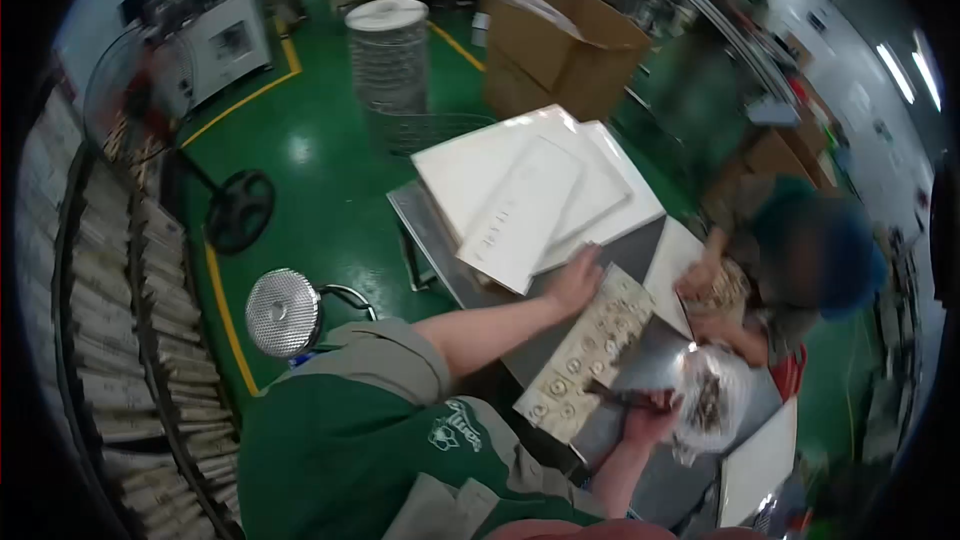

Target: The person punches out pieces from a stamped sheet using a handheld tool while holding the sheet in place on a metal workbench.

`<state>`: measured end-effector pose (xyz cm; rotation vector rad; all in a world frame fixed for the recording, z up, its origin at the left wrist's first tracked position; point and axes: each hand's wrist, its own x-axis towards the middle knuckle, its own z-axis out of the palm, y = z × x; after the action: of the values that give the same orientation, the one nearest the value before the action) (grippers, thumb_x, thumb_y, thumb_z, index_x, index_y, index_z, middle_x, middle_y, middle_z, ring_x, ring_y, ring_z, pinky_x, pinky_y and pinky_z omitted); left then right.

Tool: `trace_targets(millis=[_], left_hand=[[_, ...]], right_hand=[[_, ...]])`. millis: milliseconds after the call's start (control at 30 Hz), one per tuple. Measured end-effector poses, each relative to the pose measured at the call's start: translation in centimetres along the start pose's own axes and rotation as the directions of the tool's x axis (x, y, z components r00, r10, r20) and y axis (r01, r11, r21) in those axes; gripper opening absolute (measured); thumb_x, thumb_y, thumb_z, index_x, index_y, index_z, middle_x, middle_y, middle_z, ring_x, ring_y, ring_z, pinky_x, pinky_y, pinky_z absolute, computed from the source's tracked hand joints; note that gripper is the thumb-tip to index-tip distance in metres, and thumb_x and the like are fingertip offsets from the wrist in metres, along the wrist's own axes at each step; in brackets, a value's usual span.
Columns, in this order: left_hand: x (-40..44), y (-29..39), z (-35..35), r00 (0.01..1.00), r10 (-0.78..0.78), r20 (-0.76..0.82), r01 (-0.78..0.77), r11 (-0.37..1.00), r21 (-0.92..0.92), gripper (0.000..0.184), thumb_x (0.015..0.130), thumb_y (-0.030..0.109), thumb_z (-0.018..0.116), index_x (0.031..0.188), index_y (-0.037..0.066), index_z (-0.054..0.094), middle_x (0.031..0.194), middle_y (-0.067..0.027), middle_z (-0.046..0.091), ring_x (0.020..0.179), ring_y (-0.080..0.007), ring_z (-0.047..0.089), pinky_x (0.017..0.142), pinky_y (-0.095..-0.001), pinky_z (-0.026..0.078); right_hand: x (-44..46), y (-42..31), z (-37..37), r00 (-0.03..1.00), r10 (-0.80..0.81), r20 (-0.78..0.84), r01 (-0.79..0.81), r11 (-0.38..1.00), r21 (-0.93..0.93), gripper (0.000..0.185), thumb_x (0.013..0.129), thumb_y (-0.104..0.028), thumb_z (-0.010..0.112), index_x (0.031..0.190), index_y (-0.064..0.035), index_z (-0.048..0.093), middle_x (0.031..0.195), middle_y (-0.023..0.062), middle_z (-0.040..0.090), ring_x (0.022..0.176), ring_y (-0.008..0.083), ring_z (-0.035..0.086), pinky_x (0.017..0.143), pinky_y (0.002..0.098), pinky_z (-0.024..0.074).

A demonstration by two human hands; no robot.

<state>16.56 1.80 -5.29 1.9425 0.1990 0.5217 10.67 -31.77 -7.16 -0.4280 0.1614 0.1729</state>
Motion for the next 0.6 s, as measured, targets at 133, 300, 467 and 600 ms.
trace_targets(millis=[133,300,467,600], left_hand=[[0.2,-0.7,0.3,0.997,0.055,-0.051,-0.055,0.998,0.01,0.052,0.106,0.028,0.048,0.15,0.002,0.041,0.154,-0.0241,0.042,0.145,-0.0384,0.038,0.12,-0.0434,0.032],[-0.1,-0.6,0.5,0.998,0.052,-0.042,-0.052,0.999,0.016,0.052,0.105,0.028,0.049,0.149,0.001,0.04,0.154,-0.0237,0.042,0.144,-0.0376,0.039,0.119,-0.0434,0.033],[0.1,-2.4,1.5,0.975,0.176,-0.135,-0.172,0.984,0.043,0.05,0.104,0.026,0.052,0.146,0.001,0.044,0.148,-0.0251,0.048,0.139,-0.0395,0.045,0.116,-0.0438,0.037],[0.2,-2.1,1.0,0.991,0.09,-0.096,-0.091,0.996,-0.009,0.049,0.104,0.025,0.052,0.146,0.0,0.045,0.148,-0.0244,0.049,0.139,-0.0397,0.045,0.116,-0.0437,0.037]], right_hand=[[0.0,0.2,0.9,0.996,0.021,0.082,-0.021,1.0,0.001,0.035,0.104,-0.043,0.054,0.101,-0.0103,0.066,0.07,0.0009,0.054,0.071,0.0149,0.054,0.078,0.036,0.0468],[-0.2,0.1,1.0,0.997,0.01,0.078,-0.01,1.0,0.0,0.035,0.104,-0.043,0.054,0.098,-0.0108,0.065,0.068,0.0003,0.052,0.072,0.0155,0.055,0.079,0.0373,0.0473],[-0.3,0.5,1.2,0.999,-0.036,-0.006,0.036,0.999,-0.008,0.036,0.104,-0.045,0.053,0.098,-0.0115,0.064,0.067,-0.001,0.05,0.069,0.0144,0.053,0.077,0.0361,0.0471],[-0.8,0.6,1.5,0.999,-0.017,-0.042,0.017,1.0,0.006,0.037,0.104,-0.046,0.052,0.097,-0.0129,0.067,0.068,-0.0012,0.053,0.071,0.0172,0.054,0.081,0.0401,0.0466]])
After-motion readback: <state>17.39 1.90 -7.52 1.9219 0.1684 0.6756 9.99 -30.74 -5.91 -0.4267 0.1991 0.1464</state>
